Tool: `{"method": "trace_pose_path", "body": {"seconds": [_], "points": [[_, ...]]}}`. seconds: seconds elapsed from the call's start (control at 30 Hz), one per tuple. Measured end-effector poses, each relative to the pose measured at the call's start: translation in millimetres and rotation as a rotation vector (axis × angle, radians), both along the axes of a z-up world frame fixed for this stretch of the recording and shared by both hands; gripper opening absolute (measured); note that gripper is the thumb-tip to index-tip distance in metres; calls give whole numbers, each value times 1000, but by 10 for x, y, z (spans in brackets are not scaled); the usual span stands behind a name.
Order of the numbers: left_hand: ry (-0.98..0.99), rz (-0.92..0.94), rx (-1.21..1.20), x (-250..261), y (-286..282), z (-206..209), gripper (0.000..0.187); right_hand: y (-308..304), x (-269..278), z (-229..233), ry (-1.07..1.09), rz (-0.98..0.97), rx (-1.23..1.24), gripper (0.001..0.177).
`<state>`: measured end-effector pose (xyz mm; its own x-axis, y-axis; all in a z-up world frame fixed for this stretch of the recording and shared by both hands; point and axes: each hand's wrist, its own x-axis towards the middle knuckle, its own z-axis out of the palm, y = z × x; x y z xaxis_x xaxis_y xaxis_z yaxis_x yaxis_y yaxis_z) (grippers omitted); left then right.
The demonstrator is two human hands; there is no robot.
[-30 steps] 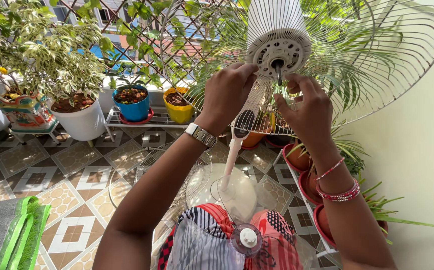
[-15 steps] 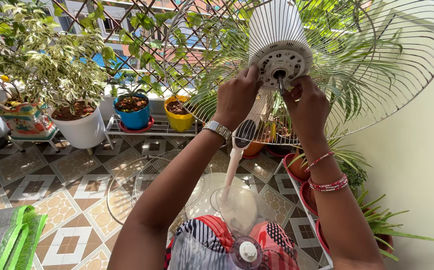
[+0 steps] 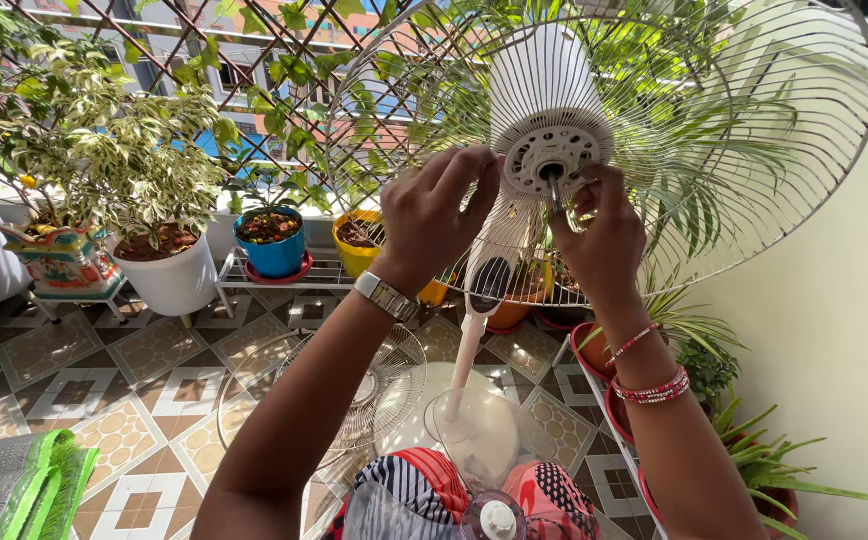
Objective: The person assembles a standing fan by attaching the fan blades to the motor hub and securing them with a nut. They then fit the front protective grill onto the fan head.
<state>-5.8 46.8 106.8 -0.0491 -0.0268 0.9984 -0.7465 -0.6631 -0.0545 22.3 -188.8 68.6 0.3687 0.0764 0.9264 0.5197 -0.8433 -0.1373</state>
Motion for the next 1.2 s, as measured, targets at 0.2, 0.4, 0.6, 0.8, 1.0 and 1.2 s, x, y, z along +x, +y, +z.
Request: {"method": "trace_pose_path", "body": {"seconds": [0.2, 0.4, 0.6, 0.8, 1.0, 1.2], "points": [[-354, -230, -121, -174, 367, 557, 11, 250, -16, 89, -329, -74, -200, 67], [94, -32, -229, 396, 751, 1186, 36, 322, 169, 32, -365, -93, -137, 67], [625, -575, 205, 760, 753, 1358, 71, 359, 313, -28, -393, -72, -17, 64], [486, -439, 289, 558, 655, 1351, 80, 325, 443, -123, -409, -56, 56, 61], [474, -413, 233, 545, 550, 1357, 82, 329, 584, -237, -459, -55, 114, 62], [520, -322, 232, 486, 503, 1373, 84, 353, 564, -299, -398, 24, 191, 59]]}}
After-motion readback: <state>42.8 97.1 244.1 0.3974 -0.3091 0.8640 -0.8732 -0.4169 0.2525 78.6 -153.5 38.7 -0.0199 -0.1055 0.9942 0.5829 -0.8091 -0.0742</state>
